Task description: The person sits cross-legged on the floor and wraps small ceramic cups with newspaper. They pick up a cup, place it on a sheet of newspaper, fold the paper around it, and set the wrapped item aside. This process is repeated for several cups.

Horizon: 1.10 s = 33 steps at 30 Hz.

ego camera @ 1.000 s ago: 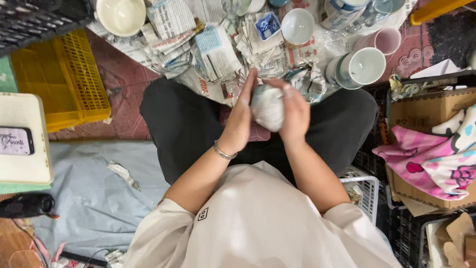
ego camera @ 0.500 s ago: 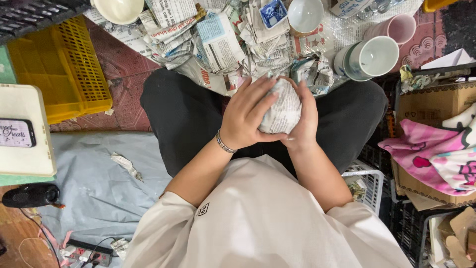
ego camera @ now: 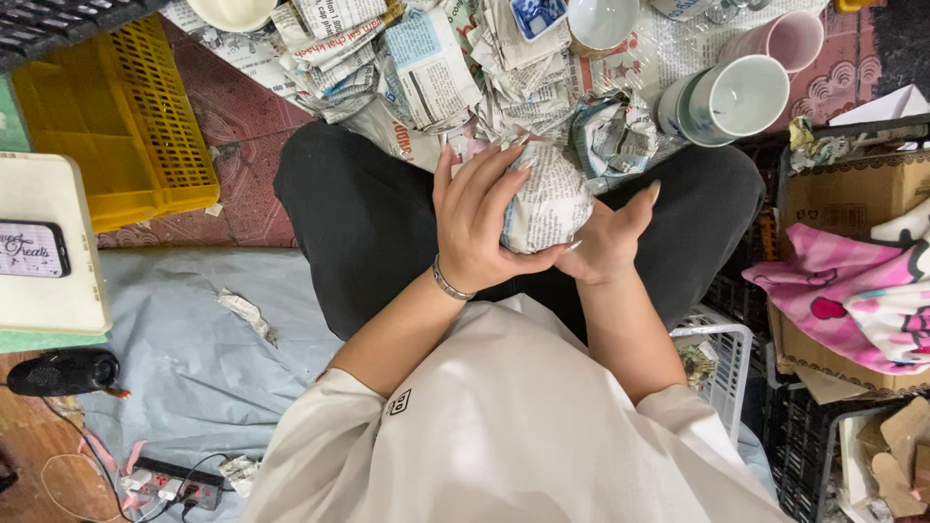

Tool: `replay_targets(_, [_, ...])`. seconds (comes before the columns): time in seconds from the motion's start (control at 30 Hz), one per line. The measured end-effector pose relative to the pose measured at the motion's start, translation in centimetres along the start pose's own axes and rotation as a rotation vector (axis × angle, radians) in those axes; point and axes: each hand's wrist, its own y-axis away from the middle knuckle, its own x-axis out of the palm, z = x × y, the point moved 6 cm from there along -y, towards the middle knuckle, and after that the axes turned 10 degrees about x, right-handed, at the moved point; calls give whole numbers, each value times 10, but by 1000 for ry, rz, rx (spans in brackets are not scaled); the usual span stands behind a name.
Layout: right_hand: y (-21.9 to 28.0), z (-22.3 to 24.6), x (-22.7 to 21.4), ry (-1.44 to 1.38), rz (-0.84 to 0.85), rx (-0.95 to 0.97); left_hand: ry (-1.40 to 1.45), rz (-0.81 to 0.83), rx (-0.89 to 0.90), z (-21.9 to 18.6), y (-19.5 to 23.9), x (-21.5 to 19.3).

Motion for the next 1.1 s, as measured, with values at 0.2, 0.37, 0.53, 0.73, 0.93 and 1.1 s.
replay_targets(0.2, [-8, -12, -19, 94, -357, -81, -108, -12, -25, 0, 21, 15])
replay_targets(0.37, [-5, -14, -26, 25, -399, -115, -2, 98, 6, 1, 30, 21])
replay_targets(0.53, [0, -14, -36, -60, -341, -108, 21, 172, 48, -7, 16, 7])
replay_targets(0.73, [12, -1, -13, 400, -305, -169, 78, 205, 135, -5, -2, -11])
replay_targets(0.93, [3, -11, 0, 226, -356, 6, 147, 196, 128, 4, 1, -11])
replay_targets(1.1, [-1, -16, 7, 143, -216, 3, 147, 199, 112, 10, 12, -6])
